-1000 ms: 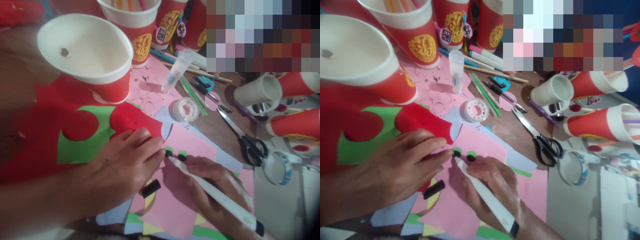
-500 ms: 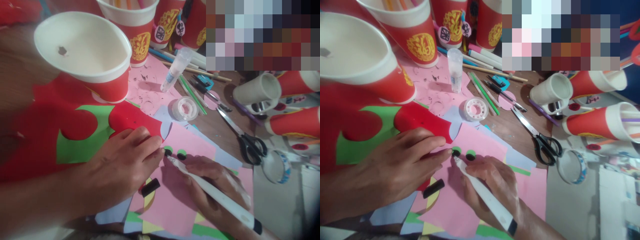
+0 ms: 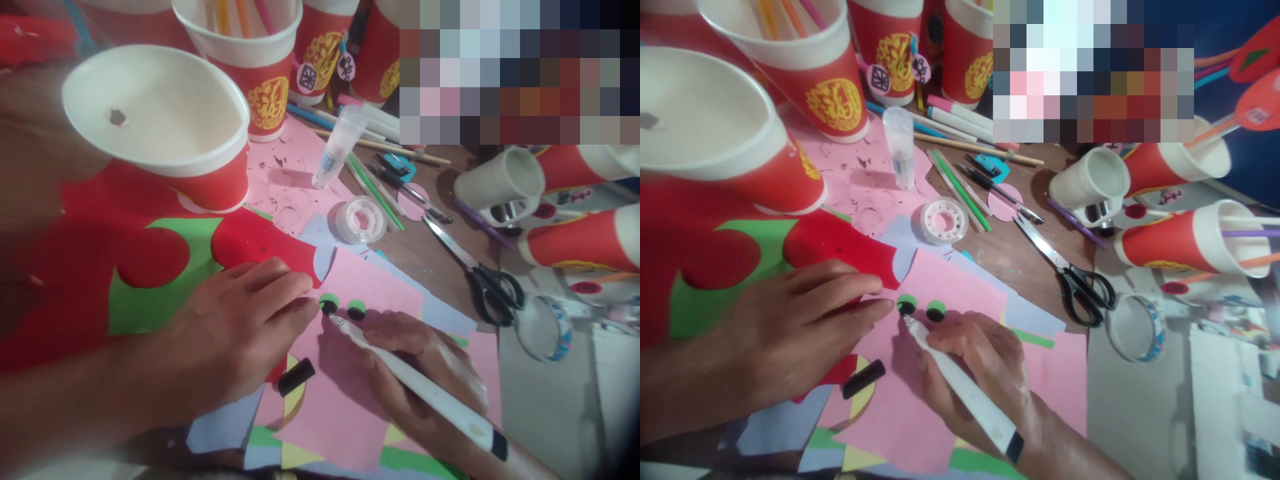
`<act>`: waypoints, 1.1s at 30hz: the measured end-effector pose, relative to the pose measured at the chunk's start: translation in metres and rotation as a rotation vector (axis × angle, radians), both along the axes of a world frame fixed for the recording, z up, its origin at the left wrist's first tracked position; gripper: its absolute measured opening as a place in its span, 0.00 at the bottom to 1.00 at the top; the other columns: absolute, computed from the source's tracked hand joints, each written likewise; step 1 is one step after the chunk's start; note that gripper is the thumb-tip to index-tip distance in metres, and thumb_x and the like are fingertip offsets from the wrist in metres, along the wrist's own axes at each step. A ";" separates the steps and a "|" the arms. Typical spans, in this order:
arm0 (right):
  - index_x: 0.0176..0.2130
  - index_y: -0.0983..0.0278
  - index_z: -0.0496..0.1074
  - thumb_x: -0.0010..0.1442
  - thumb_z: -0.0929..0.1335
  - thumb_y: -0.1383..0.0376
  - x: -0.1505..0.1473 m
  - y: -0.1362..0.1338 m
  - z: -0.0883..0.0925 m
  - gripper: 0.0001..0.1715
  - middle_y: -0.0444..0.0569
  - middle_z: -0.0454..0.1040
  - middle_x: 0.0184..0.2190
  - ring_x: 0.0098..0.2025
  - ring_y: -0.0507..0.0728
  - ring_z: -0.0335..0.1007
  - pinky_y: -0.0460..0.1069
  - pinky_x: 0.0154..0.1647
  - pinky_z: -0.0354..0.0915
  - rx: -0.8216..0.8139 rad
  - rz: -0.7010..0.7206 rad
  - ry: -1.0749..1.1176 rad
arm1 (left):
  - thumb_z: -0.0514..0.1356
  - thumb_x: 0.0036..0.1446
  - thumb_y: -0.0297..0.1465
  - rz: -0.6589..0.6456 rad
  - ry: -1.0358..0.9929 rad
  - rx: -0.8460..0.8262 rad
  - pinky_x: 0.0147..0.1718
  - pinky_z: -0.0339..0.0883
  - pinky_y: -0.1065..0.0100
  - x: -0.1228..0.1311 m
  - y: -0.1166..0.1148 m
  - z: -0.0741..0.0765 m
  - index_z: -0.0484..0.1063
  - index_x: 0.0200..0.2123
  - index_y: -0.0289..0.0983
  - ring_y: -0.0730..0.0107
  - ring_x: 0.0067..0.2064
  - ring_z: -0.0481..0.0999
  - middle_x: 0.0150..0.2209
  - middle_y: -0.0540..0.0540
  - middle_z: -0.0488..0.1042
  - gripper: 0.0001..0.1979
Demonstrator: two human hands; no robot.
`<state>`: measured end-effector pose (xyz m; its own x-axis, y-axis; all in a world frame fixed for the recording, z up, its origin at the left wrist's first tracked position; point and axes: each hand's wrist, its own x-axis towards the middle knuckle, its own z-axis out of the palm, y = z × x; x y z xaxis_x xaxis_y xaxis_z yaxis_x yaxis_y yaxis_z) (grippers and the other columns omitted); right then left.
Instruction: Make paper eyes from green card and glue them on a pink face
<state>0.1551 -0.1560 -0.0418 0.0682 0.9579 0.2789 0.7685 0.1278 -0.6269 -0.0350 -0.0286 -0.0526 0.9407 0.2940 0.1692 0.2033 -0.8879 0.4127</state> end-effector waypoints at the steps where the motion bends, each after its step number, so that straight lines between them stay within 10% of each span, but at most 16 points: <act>1: 0.36 0.58 0.65 0.56 0.67 0.72 0.000 0.000 0.000 0.10 0.41 0.77 0.25 0.26 0.55 0.77 0.48 0.26 0.73 -0.001 -0.001 0.015 | 0.51 0.56 0.17 0.007 -0.019 -0.006 0.42 0.70 0.59 0.000 0.000 -0.001 0.70 0.42 0.37 0.62 0.43 0.71 0.43 0.45 0.72 0.15; 25: 0.33 0.60 0.67 0.56 0.67 0.74 -0.002 0.003 -0.002 0.08 0.43 0.77 0.24 0.23 0.53 0.75 0.46 0.21 0.67 0.069 -0.034 0.089 | 0.47 0.52 0.12 -0.130 0.157 0.051 0.29 0.62 0.70 0.009 0.022 0.012 0.68 0.51 0.40 0.67 0.39 0.68 0.41 0.46 0.70 0.28; 33: 0.30 0.62 0.69 0.56 0.67 0.72 -0.005 0.004 0.000 0.05 0.45 0.77 0.22 0.21 0.53 0.74 0.45 0.20 0.67 0.100 -0.039 0.086 | 0.49 0.64 0.26 -0.082 0.233 -0.152 0.23 0.53 0.72 0.032 0.028 0.018 0.70 0.28 0.36 0.75 0.26 0.65 0.28 0.51 0.66 0.14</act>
